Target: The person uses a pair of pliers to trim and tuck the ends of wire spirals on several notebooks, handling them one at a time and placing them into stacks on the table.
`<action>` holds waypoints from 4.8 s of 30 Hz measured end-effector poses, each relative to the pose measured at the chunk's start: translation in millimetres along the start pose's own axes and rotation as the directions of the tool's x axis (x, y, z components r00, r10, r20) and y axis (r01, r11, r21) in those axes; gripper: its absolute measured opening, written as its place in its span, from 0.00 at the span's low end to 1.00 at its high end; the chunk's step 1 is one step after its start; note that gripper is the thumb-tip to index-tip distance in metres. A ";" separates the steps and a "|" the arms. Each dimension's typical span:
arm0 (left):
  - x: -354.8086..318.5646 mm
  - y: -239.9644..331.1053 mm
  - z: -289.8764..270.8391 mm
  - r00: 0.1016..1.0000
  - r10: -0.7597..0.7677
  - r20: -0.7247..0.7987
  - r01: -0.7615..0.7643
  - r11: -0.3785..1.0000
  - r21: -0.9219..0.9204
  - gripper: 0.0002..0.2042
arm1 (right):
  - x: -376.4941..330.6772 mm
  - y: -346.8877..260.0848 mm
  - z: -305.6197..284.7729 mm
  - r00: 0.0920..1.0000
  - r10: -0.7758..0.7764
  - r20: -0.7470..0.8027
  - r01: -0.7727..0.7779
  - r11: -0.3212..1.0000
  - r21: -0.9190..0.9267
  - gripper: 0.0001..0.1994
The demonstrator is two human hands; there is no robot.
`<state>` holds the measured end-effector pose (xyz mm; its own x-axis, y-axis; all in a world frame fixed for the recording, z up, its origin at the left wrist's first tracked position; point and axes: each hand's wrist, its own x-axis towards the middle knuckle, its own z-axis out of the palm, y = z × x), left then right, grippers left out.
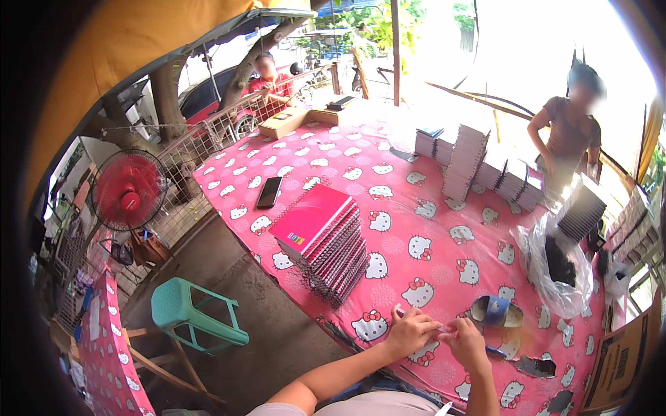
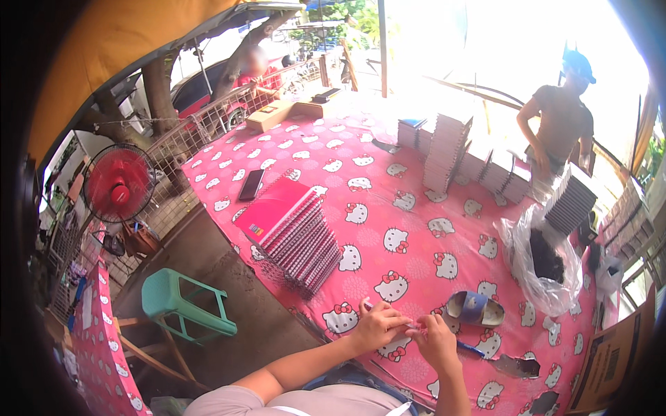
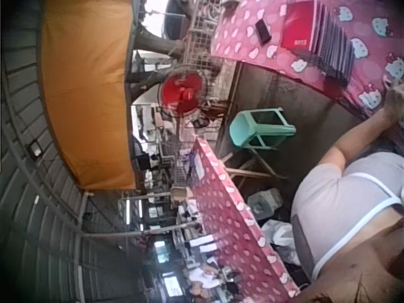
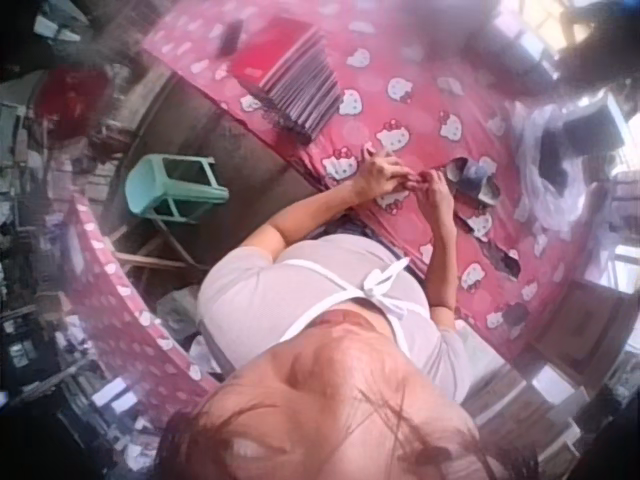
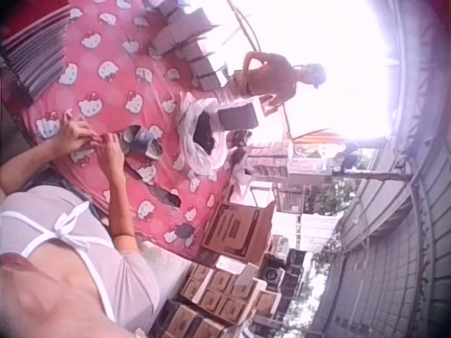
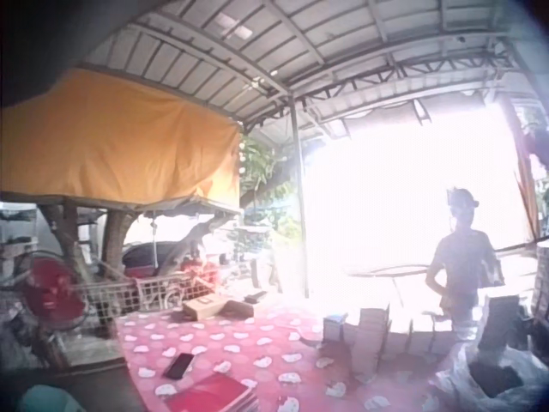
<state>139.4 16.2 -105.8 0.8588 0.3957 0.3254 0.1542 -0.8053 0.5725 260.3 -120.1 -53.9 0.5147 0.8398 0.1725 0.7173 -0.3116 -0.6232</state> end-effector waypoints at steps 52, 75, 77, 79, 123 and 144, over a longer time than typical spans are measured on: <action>13.3 -14.3 -14.2 0.979 0.155 0.129 -0.128 0.971 -0.201 0.12 | -9.3 64.6 -43.3 0.961 0.247 0.128 -0.274 0.768 0.578 0.15; 24.1 -40.0 -31.3 0.982 0.177 0.066 -0.142 0.921 -0.364 0.11 | 17.8 49.8 -17.8 0.986 -0.038 0.163 -0.062 0.822 0.566 0.23; 22.4 -38.0 -31.3 0.977 0.206 0.062 -0.170 0.915 -0.366 0.11 | 12.1 46.0 -15.6 0.984 -0.017 0.175 -0.085 0.826 0.557 0.22; 21.1 -35.7 -33.5 0.979 0.188 0.077 -0.148 0.918 -0.367 0.11 | 29.5 42.8 -12.7 0.981 0.053 0.188 -0.124 0.915 0.385 0.21; -0.7 -66.0 6.5 0.957 -0.210 0.198 0.239 0.194 -0.951 0.10 | -33.1 164.3 -52.6 0.769 0.296 -0.566 -0.525 0.798 -0.296 0.25; 11.9 30.0 -59.8 0.853 -0.008 -0.521 -0.314 0.790 -0.527 0.11 | -34.1 -61.7 -29.7 0.983 -0.110 -0.147 0.117 0.992 0.044 0.23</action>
<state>125.0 23.1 -39.8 0.4770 0.5746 0.6651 -0.4053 -0.5277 0.7465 212.5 -142.7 1.3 0.4963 0.7946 0.3497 0.7514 -0.1914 -0.6315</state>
